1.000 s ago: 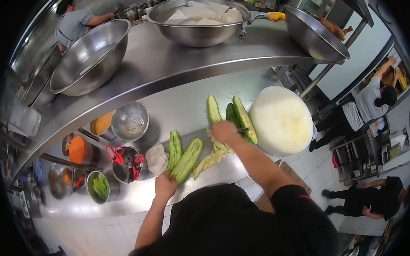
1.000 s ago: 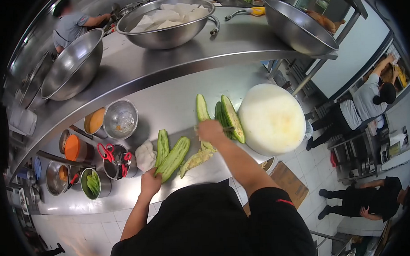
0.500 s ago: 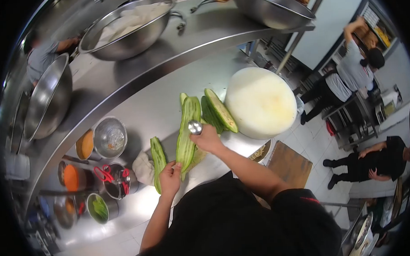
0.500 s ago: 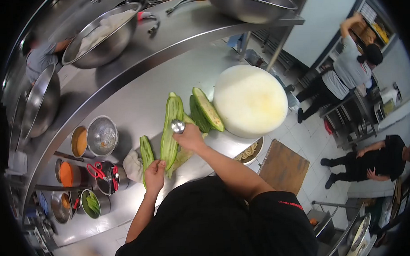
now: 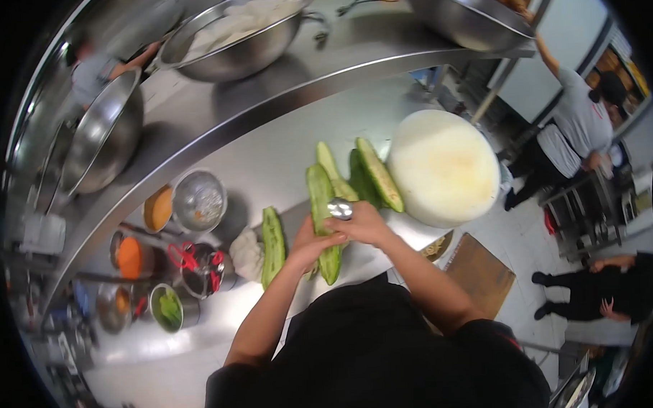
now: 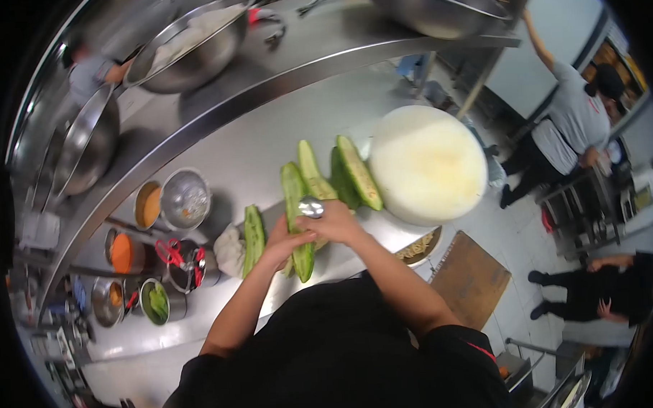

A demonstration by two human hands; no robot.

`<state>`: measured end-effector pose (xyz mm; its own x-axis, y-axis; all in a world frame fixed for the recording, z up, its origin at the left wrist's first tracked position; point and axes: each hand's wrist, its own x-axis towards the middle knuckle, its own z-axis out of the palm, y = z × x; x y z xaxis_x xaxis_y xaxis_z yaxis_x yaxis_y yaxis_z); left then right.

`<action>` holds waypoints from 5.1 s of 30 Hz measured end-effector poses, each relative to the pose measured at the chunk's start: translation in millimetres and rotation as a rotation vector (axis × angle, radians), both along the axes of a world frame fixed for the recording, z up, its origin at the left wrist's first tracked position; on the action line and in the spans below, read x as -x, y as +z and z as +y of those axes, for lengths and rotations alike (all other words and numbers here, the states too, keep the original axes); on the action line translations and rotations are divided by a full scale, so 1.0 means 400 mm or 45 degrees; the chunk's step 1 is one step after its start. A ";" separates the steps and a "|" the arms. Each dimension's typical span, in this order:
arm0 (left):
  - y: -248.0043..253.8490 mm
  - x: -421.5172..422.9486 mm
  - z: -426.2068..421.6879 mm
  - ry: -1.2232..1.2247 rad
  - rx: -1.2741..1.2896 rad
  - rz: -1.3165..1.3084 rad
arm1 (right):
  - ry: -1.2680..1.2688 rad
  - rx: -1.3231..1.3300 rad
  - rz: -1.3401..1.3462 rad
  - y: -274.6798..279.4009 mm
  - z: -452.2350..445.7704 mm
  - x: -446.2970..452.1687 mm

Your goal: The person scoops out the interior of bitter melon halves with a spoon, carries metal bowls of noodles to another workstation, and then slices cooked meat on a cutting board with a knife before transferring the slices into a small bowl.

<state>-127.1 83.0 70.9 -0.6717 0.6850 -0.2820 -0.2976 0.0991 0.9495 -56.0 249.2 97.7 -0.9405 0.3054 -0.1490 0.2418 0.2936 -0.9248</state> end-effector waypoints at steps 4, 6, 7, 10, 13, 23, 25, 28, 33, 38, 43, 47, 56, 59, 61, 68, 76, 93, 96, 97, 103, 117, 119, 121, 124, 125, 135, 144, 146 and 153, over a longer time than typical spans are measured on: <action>-0.002 0.034 -0.042 0.208 0.010 -0.097 | -0.012 0.110 -0.057 -0.041 0.032 -0.002; 0.026 0.064 -0.094 0.311 0.062 -0.063 | 0.055 -0.135 -0.142 -0.041 0.019 0.000; 0.021 0.084 -0.129 0.369 0.086 0.047 | 0.118 -0.270 -0.164 -0.046 0.003 0.002; 0.054 0.110 -0.234 0.535 0.316 0.394 | 0.327 -0.490 -0.112 -0.105 -0.076 0.043; 0.031 0.111 -0.323 0.614 0.346 0.443 | 0.460 -0.556 -0.045 -0.140 -0.178 0.135; -0.030 0.042 -0.366 0.613 0.685 0.663 | 0.461 -0.807 -0.094 -0.247 -0.300 0.295; -0.016 0.043 -0.351 0.584 0.816 0.749 | 0.456 -0.803 -0.091 -0.229 -0.259 0.252; -0.037 0.044 -0.265 0.454 1.459 1.593 | 0.645 -0.842 -0.087 -0.189 -0.188 0.045; -0.069 0.135 -0.006 0.192 0.640 1.075 | 0.446 -1.016 0.064 -0.331 -0.088 -0.042; -0.209 0.222 0.248 -0.027 0.754 0.912 | 0.029 -0.939 0.334 -0.183 0.058 -0.156; -0.197 0.200 0.304 0.057 0.955 1.025 | -0.031 -0.661 0.035 -0.246 0.028 -0.210; -0.418 0.449 0.277 -0.023 0.741 0.388 | -0.005 -0.433 0.095 -0.242 -0.010 -0.272; -0.212 0.391 0.141 0.188 0.183 -0.084 | 0.063 -0.262 -0.055 -0.278 -0.043 -0.275; -0.234 0.429 0.056 0.053 0.217 0.117 | 0.307 -0.284 -0.105 -0.229 -0.050 -0.241; -0.249 0.435 -0.030 -0.192 0.390 0.834 | 0.440 -0.165 -0.137 -0.227 -0.055 -0.203; -0.104 0.274 -0.196 -0.297 0.374 1.278 | 0.533 0.058 -0.221 -0.322 -0.115 -0.009; -0.158 0.228 -0.346 -0.056 0.092 -0.127 | 0.475 -0.046 -0.201 -0.265 -0.158 0.089; -0.428 0.116 -0.253 0.058 0.218 -0.276 | -0.212 -0.304 -0.019 -0.302 0.078 0.161; -0.299 0.023 -0.216 0.151 0.554 -0.539 | 0.093 -0.619 -0.060 -0.266 0.039 0.124; -0.289 0.018 -0.241 0.206 0.394 -0.441 | 0.047 -0.680 0.020 -0.292 0.011 0.163; -0.256 -0.090 -0.196 0.521 0.104 -0.598 | 0.080 -1.075 -0.275 -0.239 0.041 0.126; -0.221 -0.110 -0.148 0.531 0.083 -0.324 | 0.513 -1.495 -0.461 -0.104 0.003 0.274; -0.224 -0.120 -0.136 0.581 0.050 -0.347 | 0.483 -1.495 -0.453 -0.113 0.000 0.265; -0.231 -0.115 -0.122 0.586 0.063 -0.347 | 0.535 -1.490 -0.510 -0.125 0.004 0.257; -0.234 -0.106 -0.097 0.550 0.092 -0.263 | 0.601 -1.498 -0.560 -0.125 0.023 0.256; -0.236 -0.097 -0.094 0.550 0.097 -0.262 | 0.618 -1.495 -0.548 -0.126 0.026 0.264; -0.202 -0.100 -0.073 0.580 0.127 -0.207 | 0.606 -1.494 -0.365 -0.173 0.000 0.323; -0.199 -0.094 -0.081 0.613 0.079 -0.334 | 0.869 -1.323 -0.300 -0.114 -0.046 0.176; -0.186 -0.082 -0.081 0.633 0.061 -0.412 | 0.769 -1.379 -0.355 -0.093 0.009 0.246; -0.247 -0.063 -0.096 0.571 0.048 -0.592 | 0.936 -1.350 -0.223 -0.153 -0.048 0.203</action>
